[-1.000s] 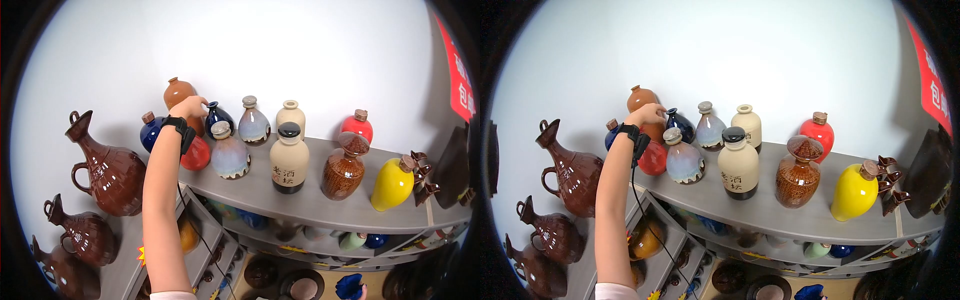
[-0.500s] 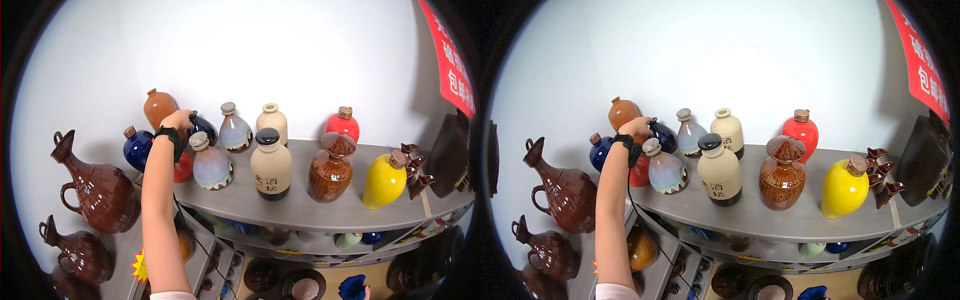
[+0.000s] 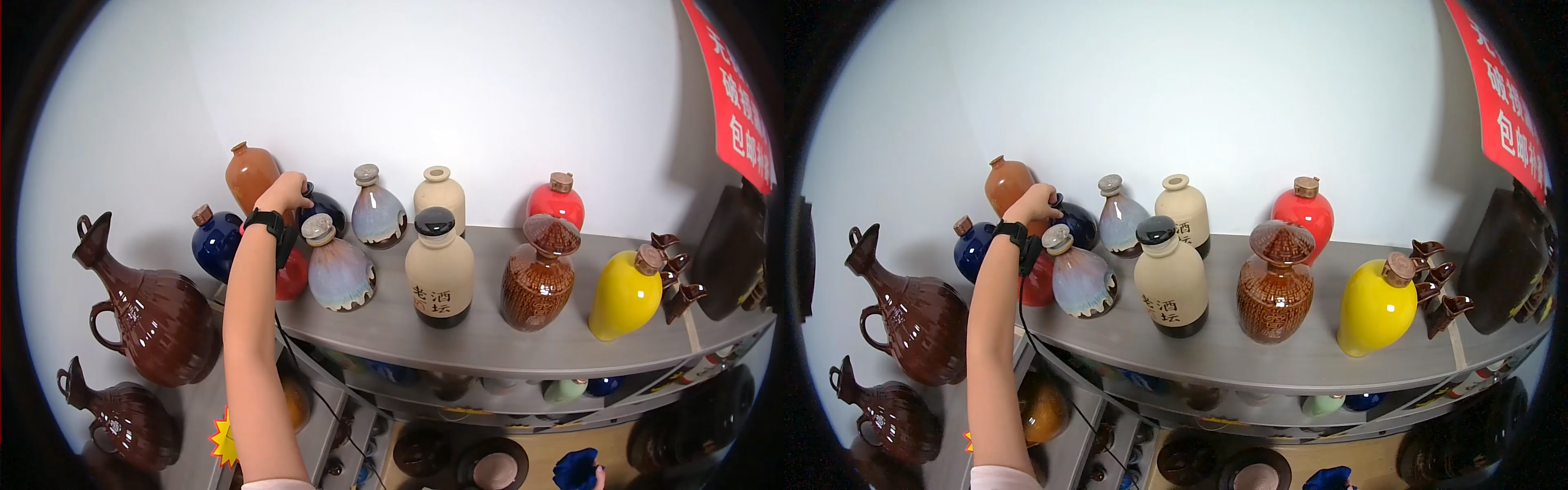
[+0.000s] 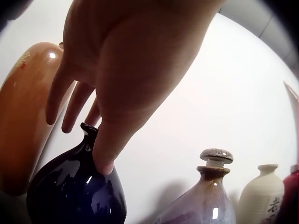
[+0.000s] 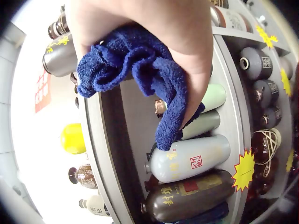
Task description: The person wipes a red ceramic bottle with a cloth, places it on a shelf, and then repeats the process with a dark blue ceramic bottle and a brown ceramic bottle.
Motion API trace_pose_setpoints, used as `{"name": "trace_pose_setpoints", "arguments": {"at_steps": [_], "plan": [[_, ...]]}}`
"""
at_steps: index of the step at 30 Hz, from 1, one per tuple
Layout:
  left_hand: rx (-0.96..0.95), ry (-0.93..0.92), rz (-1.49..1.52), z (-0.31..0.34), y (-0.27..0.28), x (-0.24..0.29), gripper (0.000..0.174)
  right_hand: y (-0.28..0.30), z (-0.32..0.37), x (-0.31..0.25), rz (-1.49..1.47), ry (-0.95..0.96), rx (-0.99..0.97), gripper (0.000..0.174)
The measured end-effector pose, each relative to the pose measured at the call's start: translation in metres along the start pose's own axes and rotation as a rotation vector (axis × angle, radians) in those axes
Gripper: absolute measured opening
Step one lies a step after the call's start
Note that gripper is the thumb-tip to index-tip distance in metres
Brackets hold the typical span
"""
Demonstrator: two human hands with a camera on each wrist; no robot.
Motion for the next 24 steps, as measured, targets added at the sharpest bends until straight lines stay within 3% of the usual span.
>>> {"name": "trace_pose_setpoints", "arguments": {"at_steps": [4, 10, 13, 17, 24], "plan": [[-0.013, 0.014, 0.057, 0.009, 0.003, 0.002, 0.043, 0.000, -0.001, -0.001, -0.010, -0.022, -0.046, 0.043], [0.247, -0.223, 0.054, 0.017, 0.002, 0.010, 0.051, -0.005, 0.004, -0.005, -0.002, 0.001, -0.004, 0.041], [0.076, -0.105, -0.020, 0.013, -0.006, 0.015, 0.056, -0.002, 0.003, -0.005, -0.019, -0.023, -0.045, 0.041], [0.153, -0.183, -0.092, 0.028, 0.002, 0.032, 0.044, 0.005, 0.004, -0.007, -0.026, -0.027, -0.077, 0.041], [0.508, -0.127, -0.021, 0.061, 0.051, 0.038, 0.041, -0.001, 0.018, -0.012, -0.018, -0.007, -0.115, 0.040]]}}
Point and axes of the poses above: each hand's wrist, its own z-axis away from the middle knuckle, its own y-axis out of the back of the hand, x = y × z, the point moved 8 cm from there along -z, towards the middle knuckle, and after that the axes turned 11 degrees about -x, right-handed, at the moved point
